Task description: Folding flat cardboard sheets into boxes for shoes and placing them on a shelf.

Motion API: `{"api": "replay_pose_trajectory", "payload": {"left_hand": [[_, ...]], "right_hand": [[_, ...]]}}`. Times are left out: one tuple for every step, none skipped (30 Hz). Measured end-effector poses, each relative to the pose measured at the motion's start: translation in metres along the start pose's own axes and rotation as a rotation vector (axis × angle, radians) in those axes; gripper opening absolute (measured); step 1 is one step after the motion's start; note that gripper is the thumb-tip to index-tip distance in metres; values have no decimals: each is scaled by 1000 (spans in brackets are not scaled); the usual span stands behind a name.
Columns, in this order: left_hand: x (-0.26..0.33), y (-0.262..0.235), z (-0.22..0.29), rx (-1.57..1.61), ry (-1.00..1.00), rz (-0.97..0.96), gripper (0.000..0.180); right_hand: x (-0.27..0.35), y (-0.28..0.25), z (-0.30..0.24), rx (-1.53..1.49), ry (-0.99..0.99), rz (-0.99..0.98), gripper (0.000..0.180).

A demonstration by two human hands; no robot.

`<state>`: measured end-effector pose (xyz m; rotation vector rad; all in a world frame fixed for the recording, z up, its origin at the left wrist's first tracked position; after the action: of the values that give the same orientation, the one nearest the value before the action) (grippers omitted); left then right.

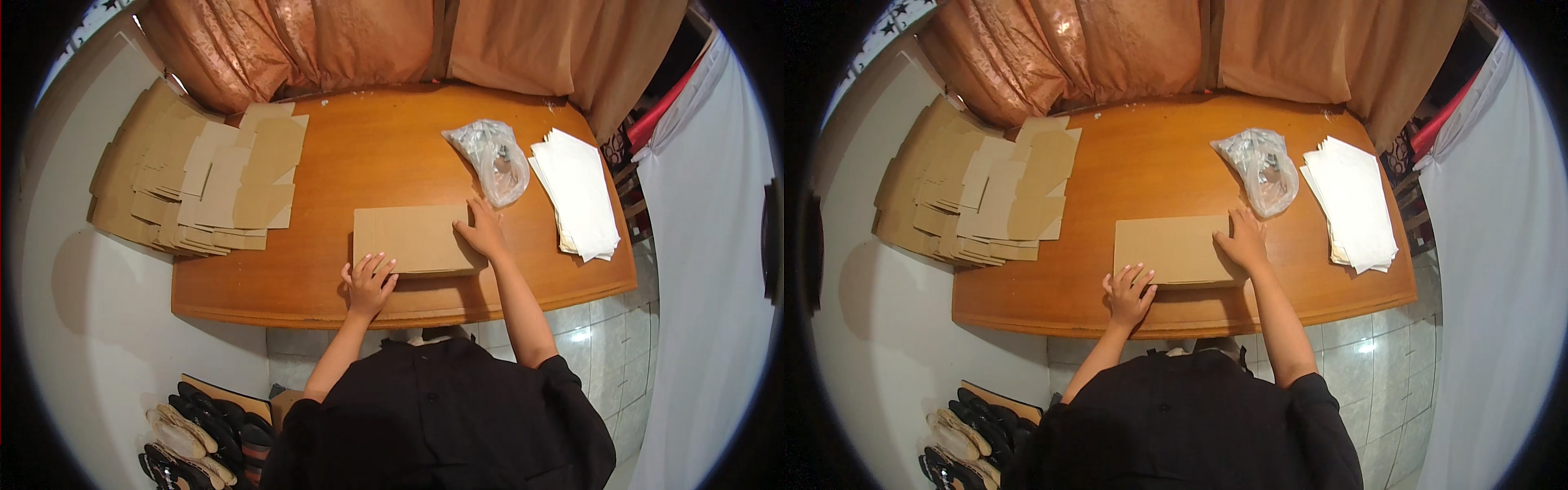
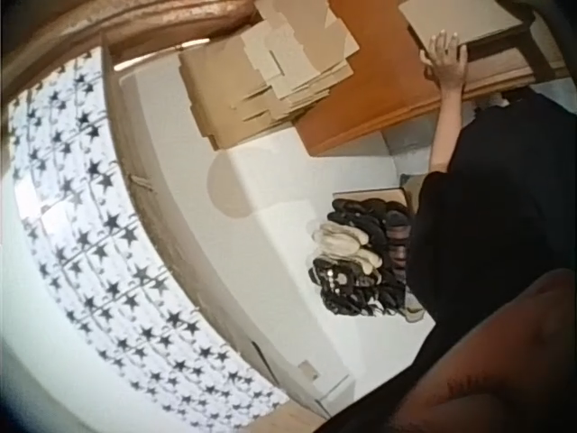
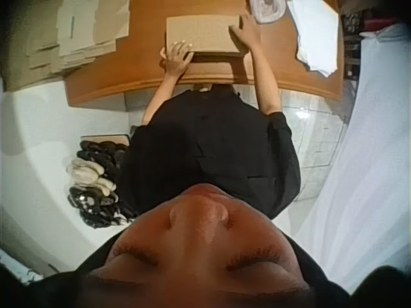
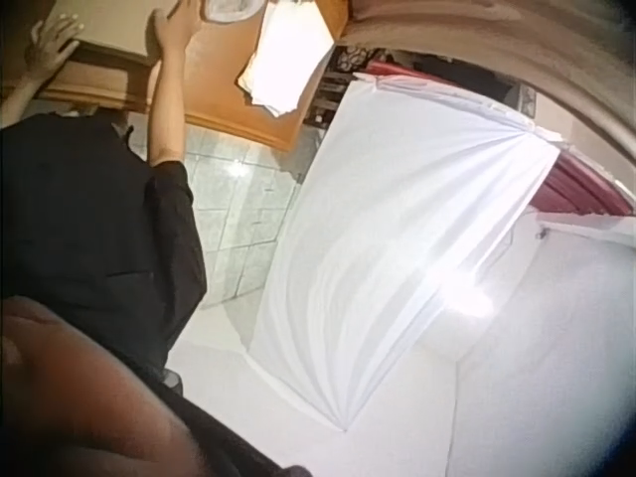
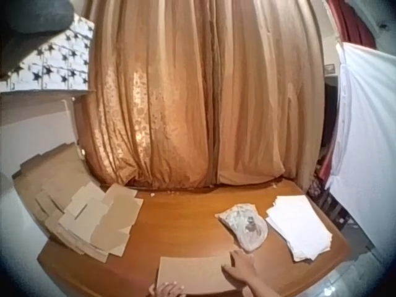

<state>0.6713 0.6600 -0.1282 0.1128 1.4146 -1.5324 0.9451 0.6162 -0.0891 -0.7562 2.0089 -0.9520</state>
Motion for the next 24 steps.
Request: {"api": "replay_pose_trajectory", "payload": {"left_hand": [[0, -1, -2, -31, 0, -11, 28], [0, -3, -12, -22, -79, -54, 27], [-1, -6, -15, -28, -78, -38, 27], [-1, -11, -27, -76, -215, -10, 26], [-1, -15, -36, -116, -350, 20, 26], [-3, -15, -41, -111, -445, -118, 29], [-6, -21, -40, -115, -448, -98, 29], [-8, -18, -38, 138, -484, -118, 34], [-8, -15, -34, 390, -510, -137, 38], [2, -9, -34, 324, -393, -170, 51], [15, 2, -31, 382, -444, -271, 67], [28, 12, -27, 513, -512, -289, 73], [39, 22, -21, 646, -575, -307, 80], [50, 28, -12, 724, -598, -332, 82], [56, 30, -2, 799, -621, -353, 86], [63, 30, 10, 940, -672, -349, 87], [66, 26, 23, 1085, -717, -347, 87], [71, 21, 29, 1102, -743, -371, 87], [76, 16, 32, 1119, -770, -393, 87], [77, 5, 36, 1114, -760, -363, 87], [81, -6, 39, 1138, -773, -379, 85], [85, -17, 43, 1162, -786, -397, 83], [87, -33, 46, 1153, -784, -363, 83], [93, -48, 52, 1176, -792, -350, 82]], "right_hand": [[-1, -4, 4, -3, -11, 13, 50], [0, 0, 3, -119, 49, -121, 52], [5, 1, 4, -227, 110, -253, 54], [13, 6, 10, -278, 141, -284, 54], [25, 11, 19, -324, 173, -312, 55], [38, 11, 22, -392, 199, -264, 51], [52, 11, 20, -464, 218, -220, 48], [64, 14, 23, -586, 274, -190, 47], [74, 16, 25, -709, 328, -162, 45], [78, 16, 16, -717, 300, -166, 45], [85, 16, 13, -750, 375, -205, 44], [93, 17, 10, -784, 449, -247, 43], [97, 15, 4, -790, 428, -246, 43], [104, 16, -2, -831, 408, -309, 44], [110, 17, -10, -874, 383, -375, 45], [117, 13, -14, -881, 354, -380, 45], [126, 7, -20, -882, 310, -427, 49], [136, 4, -26, -882, 260, -479, 53], [148, 4, -26, -887, 226, -485, 53], [160, 1, -26, -903, 154, -483, 61], [164, -5, -31, -919, 82, -484, 69], [169, -8, -33, -922, 51, -490, 69], [177, -21, -49, -980, 14, -522, 77], [187, -35, -61, -1036, -14, -554, 86]]}}
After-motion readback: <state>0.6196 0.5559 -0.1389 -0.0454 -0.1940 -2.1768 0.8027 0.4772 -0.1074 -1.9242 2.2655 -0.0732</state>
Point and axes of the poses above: each hand's wrist, its own x-axis away from the middle knuckle, its own y-axis out of the palm, z = x × y, the point moved 6 cm from there along -x, towards the middle knuckle, and after that the axes turned 5 degrees about z, right-handed, at the moved point
